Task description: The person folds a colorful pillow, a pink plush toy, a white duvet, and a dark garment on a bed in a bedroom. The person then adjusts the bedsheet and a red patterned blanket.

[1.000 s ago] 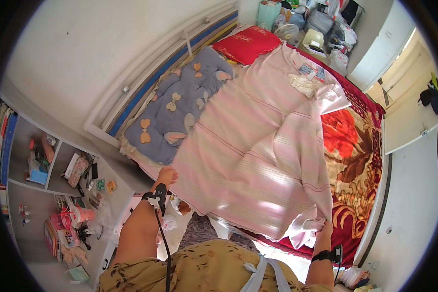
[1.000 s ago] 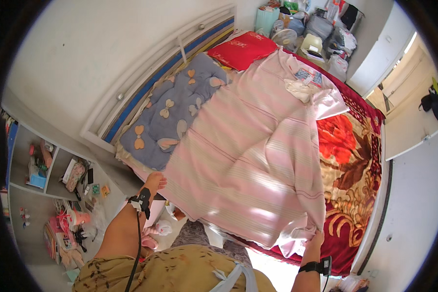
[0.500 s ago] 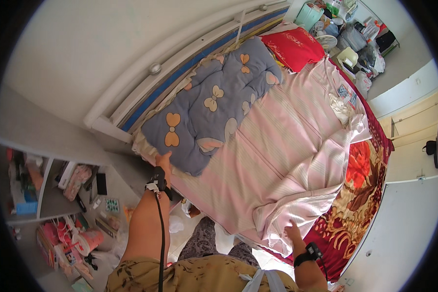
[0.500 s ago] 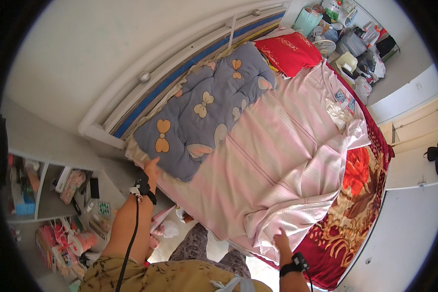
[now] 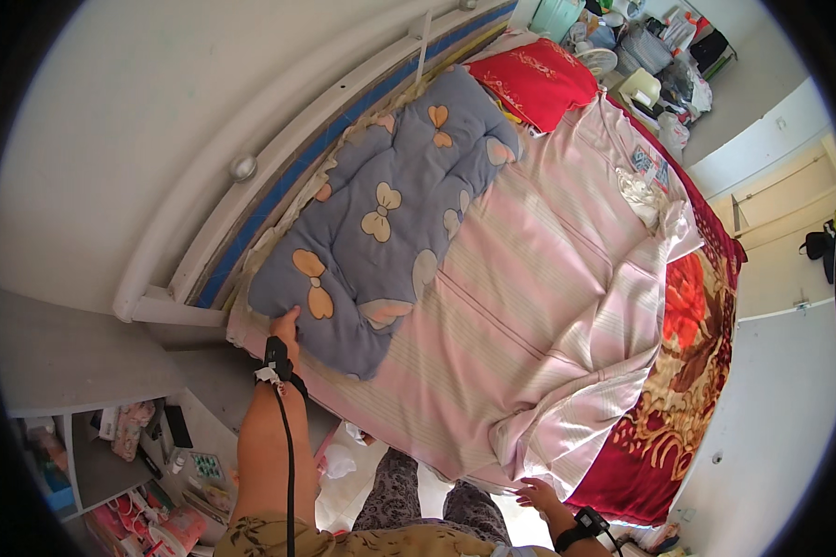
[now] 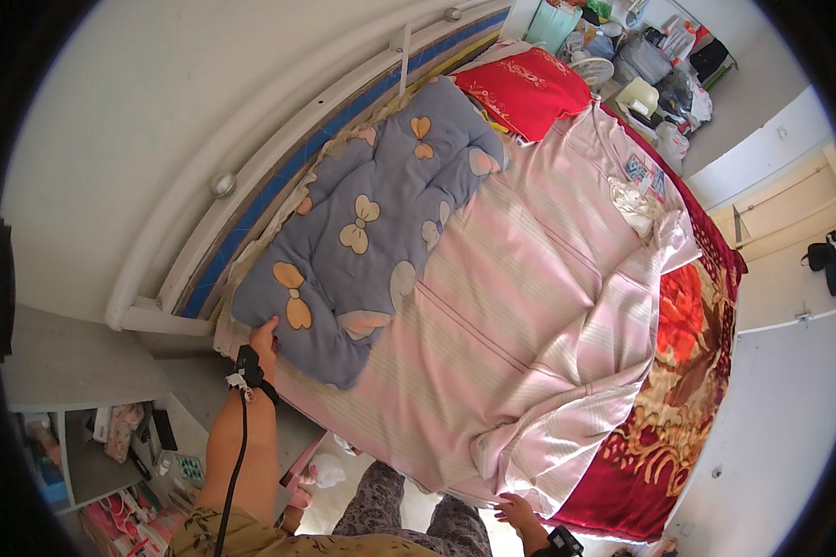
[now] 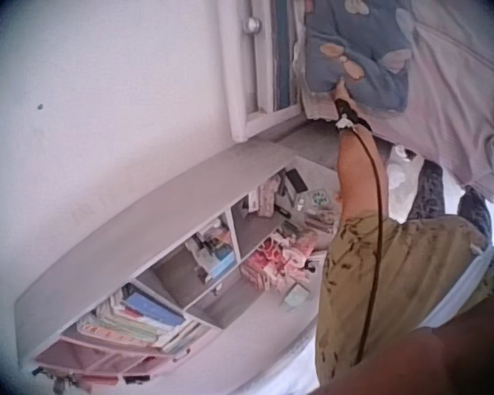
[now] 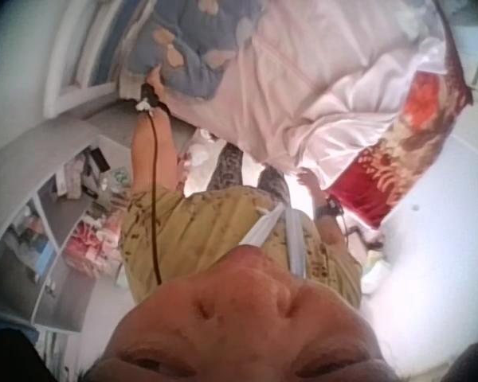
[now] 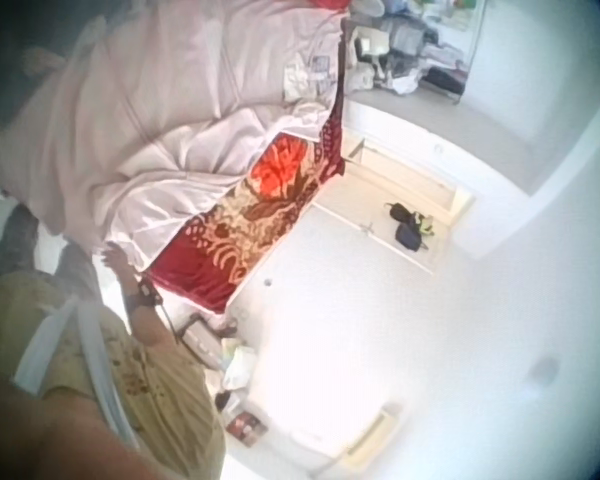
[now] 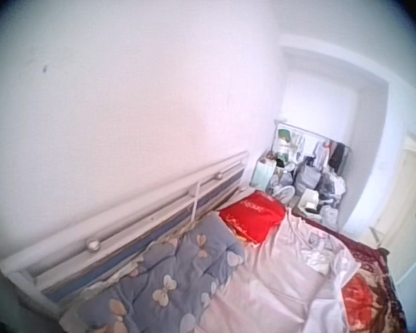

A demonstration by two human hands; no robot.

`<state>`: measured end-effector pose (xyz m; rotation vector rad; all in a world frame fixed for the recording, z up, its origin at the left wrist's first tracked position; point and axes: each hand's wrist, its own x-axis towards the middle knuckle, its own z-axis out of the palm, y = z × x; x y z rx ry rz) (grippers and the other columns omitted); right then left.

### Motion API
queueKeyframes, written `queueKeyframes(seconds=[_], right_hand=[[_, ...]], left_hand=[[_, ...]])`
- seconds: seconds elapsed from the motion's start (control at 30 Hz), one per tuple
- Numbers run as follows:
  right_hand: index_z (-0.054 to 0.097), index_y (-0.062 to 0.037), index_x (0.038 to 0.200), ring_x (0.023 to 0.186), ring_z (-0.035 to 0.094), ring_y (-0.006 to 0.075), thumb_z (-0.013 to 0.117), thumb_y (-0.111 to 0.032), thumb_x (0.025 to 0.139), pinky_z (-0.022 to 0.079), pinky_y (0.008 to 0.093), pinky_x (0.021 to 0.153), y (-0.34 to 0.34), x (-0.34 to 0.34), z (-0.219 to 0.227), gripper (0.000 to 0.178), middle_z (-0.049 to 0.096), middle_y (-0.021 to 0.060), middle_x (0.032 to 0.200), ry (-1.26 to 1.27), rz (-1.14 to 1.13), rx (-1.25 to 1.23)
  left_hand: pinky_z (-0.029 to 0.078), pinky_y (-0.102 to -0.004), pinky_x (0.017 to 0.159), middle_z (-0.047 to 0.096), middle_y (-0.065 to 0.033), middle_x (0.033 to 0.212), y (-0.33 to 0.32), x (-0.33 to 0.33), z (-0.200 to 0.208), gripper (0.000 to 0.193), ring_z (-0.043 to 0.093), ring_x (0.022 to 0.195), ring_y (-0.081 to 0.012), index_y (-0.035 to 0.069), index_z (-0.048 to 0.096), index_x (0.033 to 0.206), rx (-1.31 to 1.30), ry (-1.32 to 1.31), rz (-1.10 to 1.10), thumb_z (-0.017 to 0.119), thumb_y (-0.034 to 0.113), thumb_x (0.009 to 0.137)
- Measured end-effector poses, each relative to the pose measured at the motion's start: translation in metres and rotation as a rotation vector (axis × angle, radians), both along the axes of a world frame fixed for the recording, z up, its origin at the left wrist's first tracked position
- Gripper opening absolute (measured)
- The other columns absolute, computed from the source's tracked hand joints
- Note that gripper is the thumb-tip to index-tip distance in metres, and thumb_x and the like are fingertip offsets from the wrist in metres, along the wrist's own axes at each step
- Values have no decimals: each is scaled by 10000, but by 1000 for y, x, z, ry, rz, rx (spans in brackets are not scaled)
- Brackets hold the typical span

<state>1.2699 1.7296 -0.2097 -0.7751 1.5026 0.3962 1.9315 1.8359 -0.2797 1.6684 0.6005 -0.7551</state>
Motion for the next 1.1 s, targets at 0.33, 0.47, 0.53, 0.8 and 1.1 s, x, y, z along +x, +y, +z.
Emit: queueKeyframes(seconds=[0.33, 0.47, 0.53, 0.8, 1.1], right_hand=[[387, -5, 1245, 911, 565, 232, 538, -344, 839, 467, 333, 781, -64, 184, 27, 550, 547, 163, 1078, -538, -322, -125], [404, 2, 1227, 927, 559, 246, 525, -406, 827, 458, 339, 799, -122, 212, 87, 584, 543, 160, 1084, -833, -463, 43], [411, 0, 1217, 929, 558, 247, 519, -397, 830, 455, 340, 806, -137, 191, 122, 565, 544, 157, 1084, -897, -472, 15], [442, -7, 1180, 938, 554, 253, 495, -362, 845, 441, 343, 838, -200, 53, 253, 492, 546, 142, 1085, -1028, -598, -292], [479, 38, 1091, 867, 567, 258, 519, -344, 775, 450, 370, 778, -183, -119, 396, 497, 566, 172, 983, -1018, -785, -1123]], left_hand=[[434, -293, 762, 604, -46, 936, -96, -196, 217, 299, 561, 826, -146, -10, 561, 1026, -712, -40, -565, 612, 172, 794], [390, -294, 900, 548, -69, 1111, -92, -295, 311, 399, 513, 1015, -165, -19, 472, 1166, -1012, 212, -689, 595, 126, 815], [388, -294, 907, 538, -68, 1128, -87, -327, 347, 394, 501, 1031, -166, -16, 461, 1182, -1000, 299, -839, 582, 112, 830], [291, -313, 988, 408, -97, 1296, -104, -395, 432, 571, 383, 1176, -194, -4, 347, 1281, -819, 386, -1360, 606, 214, 821], [438, -259, 714, 563, -69, 1030, -147, -510, 398, 513, 520, 910, -144, 9, 499, 1122, -891, -160, -1876, 556, 415, 814]])
